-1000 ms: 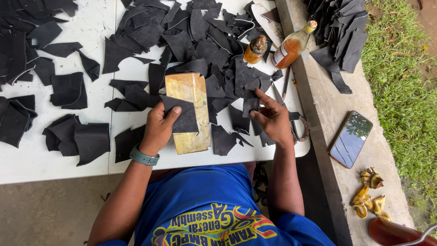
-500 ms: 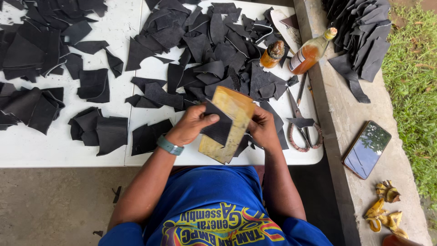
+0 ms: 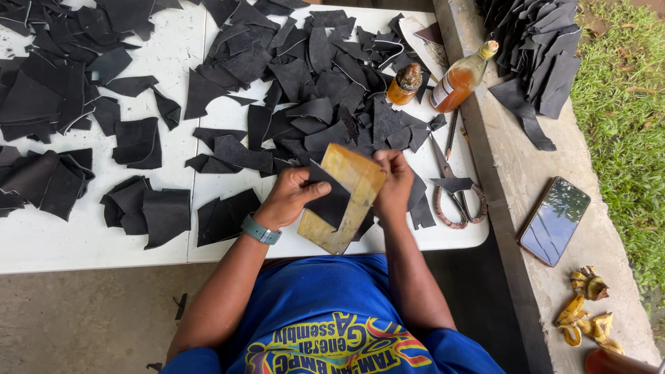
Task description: The person repeatedly picks up small black rubber pieces from a pile on a white table, aligns them on a wooden template, and cuts them with shears. The cut pieces are placed into a separate pile on the left side of the table. The process is repeated continuously throughout the clip.
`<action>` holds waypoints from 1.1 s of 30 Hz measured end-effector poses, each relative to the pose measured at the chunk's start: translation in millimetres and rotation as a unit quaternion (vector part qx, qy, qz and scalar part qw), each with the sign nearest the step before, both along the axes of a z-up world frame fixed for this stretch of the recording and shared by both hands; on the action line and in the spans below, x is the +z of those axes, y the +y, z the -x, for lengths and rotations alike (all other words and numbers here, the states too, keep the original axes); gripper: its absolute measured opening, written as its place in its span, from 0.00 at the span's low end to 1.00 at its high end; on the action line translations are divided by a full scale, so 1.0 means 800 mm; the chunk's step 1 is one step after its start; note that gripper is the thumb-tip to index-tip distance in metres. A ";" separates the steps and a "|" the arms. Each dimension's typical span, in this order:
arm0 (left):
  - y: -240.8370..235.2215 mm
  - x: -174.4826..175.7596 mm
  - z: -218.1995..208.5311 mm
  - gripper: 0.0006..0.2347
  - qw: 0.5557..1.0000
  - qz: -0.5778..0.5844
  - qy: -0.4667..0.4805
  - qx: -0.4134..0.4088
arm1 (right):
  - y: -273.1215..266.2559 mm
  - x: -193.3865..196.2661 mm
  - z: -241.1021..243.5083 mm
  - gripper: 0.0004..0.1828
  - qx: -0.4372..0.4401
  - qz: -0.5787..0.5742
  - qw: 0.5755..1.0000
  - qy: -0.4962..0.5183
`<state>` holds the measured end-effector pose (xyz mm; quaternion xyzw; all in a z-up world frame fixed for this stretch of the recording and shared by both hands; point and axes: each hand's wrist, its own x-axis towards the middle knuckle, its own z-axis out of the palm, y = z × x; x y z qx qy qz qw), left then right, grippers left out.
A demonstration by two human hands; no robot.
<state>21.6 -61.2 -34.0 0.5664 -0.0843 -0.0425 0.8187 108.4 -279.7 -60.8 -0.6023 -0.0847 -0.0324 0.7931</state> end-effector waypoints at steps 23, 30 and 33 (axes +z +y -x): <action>0.044 -0.010 0.037 0.08 0.992 0.039 0.042 0.116 | -0.024 0.091 0.019 0.07 0.071 -0.154 0.976 0.138; 0.047 -0.004 0.040 0.07 0.990 0.040 0.043 0.128 | -0.039 0.071 0.007 0.09 0.012 0.013 0.994 0.109; 0.059 0.006 0.048 0.08 0.986 0.017 0.026 0.165 | -0.097 0.062 -0.045 0.10 -0.121 0.232 0.965 0.026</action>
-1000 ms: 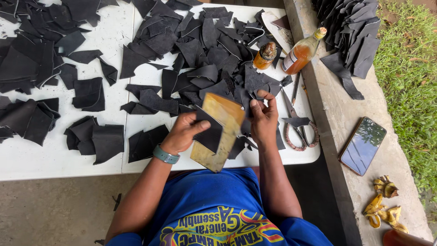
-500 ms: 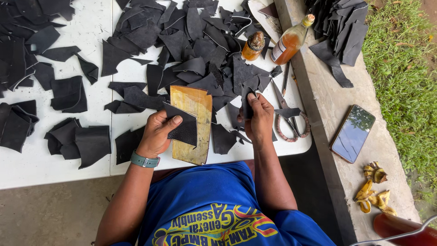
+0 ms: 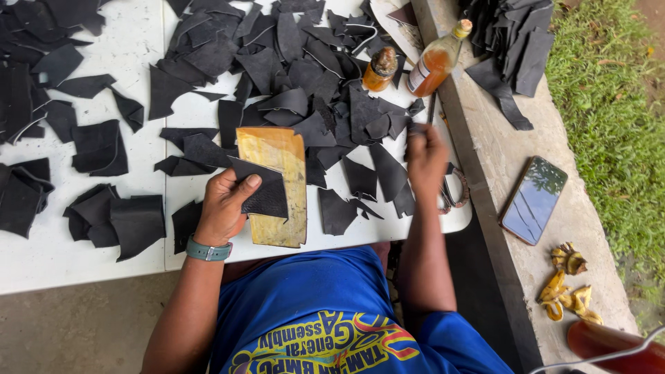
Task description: The person repeatedly picks up small black rubber pieces from a pile on a white table, aligns them on a wooden template, and cuts them with shears. The cut pieces are placed into a separate pile on the left side of the table. The process is repeated continuously throughout the clip.
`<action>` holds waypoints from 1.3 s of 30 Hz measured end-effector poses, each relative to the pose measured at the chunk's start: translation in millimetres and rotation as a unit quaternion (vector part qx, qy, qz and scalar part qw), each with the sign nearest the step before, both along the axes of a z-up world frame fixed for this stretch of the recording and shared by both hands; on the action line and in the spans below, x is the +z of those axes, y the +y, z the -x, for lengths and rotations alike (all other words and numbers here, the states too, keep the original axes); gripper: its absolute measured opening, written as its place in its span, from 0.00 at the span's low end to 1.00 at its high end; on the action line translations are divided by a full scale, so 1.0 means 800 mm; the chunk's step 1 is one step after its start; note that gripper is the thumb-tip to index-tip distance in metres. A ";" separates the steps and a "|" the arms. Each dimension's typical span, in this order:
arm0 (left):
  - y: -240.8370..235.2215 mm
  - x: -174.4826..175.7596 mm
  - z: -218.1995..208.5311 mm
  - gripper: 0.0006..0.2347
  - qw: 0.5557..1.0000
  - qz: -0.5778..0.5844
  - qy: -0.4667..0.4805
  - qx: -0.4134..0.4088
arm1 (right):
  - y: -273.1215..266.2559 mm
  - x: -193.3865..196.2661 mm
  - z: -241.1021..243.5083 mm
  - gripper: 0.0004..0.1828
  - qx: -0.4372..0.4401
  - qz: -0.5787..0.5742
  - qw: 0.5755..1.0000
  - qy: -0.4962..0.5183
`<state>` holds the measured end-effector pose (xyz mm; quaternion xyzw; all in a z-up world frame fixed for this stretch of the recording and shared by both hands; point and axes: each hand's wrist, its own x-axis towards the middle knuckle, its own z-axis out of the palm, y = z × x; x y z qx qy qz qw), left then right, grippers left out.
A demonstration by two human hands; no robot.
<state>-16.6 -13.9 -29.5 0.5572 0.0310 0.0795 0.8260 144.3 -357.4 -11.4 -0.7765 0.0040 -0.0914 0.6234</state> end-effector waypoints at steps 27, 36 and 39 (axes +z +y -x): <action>0.087 0.056 0.049 0.06 0.949 -0.180 -0.023 0.257 | 0.157 0.016 0.046 0.10 0.385 0.193 0.889 -0.157; 0.077 0.065 0.045 0.08 0.943 -0.233 -0.008 0.239 | 0.222 0.014 0.072 0.30 0.322 0.371 0.836 -0.244; 0.069 0.064 0.038 0.09 0.938 -0.245 -0.005 0.247 | 0.191 0.003 0.056 0.15 0.314 0.251 0.911 -0.093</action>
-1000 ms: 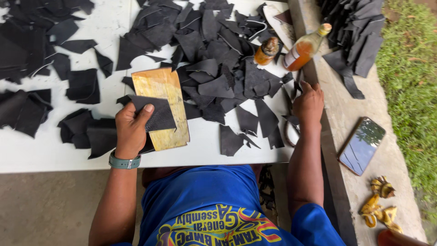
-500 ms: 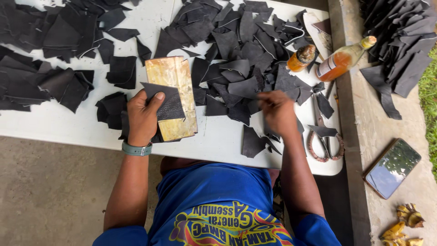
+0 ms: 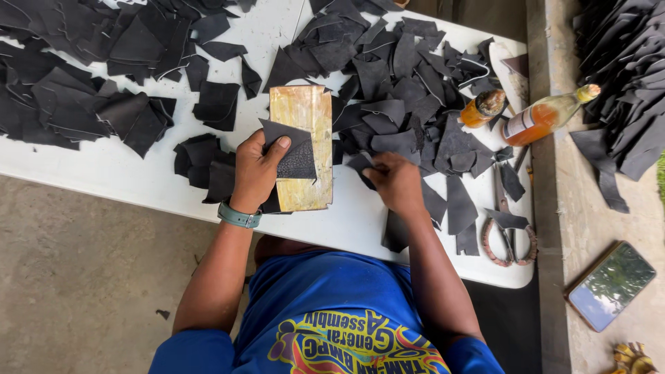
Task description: The person repeatedly picks up small black rubber pieces from a pile on a white table, aligns them on a wooden template, and cuts them with shears. The cut pieces are placed into a separate pile on the left side of the table. The process is repeated continuously throughout the clip.
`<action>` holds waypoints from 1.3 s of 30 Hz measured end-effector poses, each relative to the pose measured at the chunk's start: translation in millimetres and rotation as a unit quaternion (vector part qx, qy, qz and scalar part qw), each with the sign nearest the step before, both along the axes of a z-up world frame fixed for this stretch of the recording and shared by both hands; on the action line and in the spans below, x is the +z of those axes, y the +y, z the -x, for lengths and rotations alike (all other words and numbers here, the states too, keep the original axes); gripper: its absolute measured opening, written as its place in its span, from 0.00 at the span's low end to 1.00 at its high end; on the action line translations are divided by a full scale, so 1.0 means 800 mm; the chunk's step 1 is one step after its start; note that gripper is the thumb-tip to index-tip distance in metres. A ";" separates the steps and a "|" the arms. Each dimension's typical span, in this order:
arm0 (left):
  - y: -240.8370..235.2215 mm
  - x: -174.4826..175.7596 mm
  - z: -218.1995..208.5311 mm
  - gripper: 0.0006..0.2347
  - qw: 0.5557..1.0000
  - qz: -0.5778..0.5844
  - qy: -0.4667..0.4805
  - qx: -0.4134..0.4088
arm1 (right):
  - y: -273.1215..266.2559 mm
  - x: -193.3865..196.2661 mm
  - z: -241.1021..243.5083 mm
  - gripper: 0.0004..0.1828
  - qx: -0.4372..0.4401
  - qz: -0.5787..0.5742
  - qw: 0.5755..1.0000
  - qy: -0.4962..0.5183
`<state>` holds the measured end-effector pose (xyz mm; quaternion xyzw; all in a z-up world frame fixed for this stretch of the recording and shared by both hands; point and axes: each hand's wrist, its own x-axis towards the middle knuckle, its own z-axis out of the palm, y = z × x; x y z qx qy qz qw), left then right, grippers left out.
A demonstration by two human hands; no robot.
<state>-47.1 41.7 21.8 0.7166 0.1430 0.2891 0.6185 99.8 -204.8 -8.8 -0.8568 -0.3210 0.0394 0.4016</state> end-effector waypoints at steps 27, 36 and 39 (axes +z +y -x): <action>-0.083 -0.018 -0.052 0.13 0.998 -0.015 0.004 -0.066 | -0.029 0.016 0.005 0.13 -0.037 -0.261 0.917 0.299; 0.021 0.004 -0.020 0.09 0.993 0.060 -0.095 0.035 | -0.081 0.003 -0.031 0.16 0.025 -0.218 0.925 0.312; 0.057 0.014 0.001 0.08 0.987 0.059 -0.140 0.046 | -0.087 0.013 -0.021 0.20 0.046 -0.082 0.942 0.324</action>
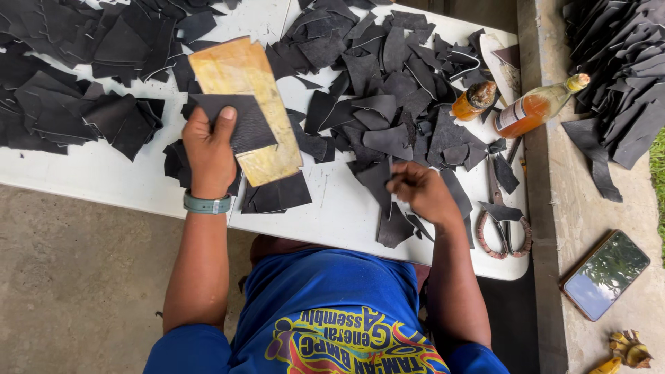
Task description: The person repeatedly picks up small black rubber pieces from a pile on a white table, aligns them on a wooden template, and cuts them with shears. The cut pieces are placed into a separate pile on the left side of the table. The process is repeated continuously throughout the clip.
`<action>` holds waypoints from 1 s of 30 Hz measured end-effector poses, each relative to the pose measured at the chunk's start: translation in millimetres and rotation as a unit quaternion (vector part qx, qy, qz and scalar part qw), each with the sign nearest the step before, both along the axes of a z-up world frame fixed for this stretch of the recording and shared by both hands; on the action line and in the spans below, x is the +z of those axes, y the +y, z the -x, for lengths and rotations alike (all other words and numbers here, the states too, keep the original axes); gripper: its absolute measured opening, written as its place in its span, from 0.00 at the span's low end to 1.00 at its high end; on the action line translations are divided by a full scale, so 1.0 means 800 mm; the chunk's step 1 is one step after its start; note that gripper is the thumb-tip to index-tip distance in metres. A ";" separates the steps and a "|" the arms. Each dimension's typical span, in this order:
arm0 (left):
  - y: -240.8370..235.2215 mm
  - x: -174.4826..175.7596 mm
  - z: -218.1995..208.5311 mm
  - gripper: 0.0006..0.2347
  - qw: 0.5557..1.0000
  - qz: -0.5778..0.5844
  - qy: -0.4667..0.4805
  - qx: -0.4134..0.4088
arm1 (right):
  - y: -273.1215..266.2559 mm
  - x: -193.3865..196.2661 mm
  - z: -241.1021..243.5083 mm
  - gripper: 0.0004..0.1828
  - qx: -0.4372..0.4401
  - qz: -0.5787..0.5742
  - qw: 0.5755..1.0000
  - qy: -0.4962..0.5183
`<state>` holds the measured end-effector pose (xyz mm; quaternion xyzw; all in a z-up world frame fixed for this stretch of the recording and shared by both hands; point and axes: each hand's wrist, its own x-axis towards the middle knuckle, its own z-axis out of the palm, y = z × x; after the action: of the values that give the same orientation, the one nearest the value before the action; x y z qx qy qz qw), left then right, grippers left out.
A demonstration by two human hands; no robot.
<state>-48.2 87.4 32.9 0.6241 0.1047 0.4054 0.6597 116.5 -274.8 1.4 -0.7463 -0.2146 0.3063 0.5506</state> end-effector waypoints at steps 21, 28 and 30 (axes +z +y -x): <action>0.031 -0.016 0.036 0.08 0.998 -0.027 0.026 0.052 | 0.174 -0.023 0.025 0.09 0.042 0.154 0.864 -0.478; 0.047 -0.008 0.052 0.07 0.997 -0.035 0.018 0.073 | 0.138 0.024 0.001 0.14 0.088 0.144 0.866 -0.471; 0.050 -0.003 0.055 0.08 0.996 -0.040 0.006 0.074 | 0.148 0.036 0.011 0.13 0.050 0.076 0.868 -0.487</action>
<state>-91.9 127.5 30.2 0.6432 0.1383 0.4533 0.6014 107.6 -156.1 30.2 -0.8287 -0.4685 -0.0540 0.3013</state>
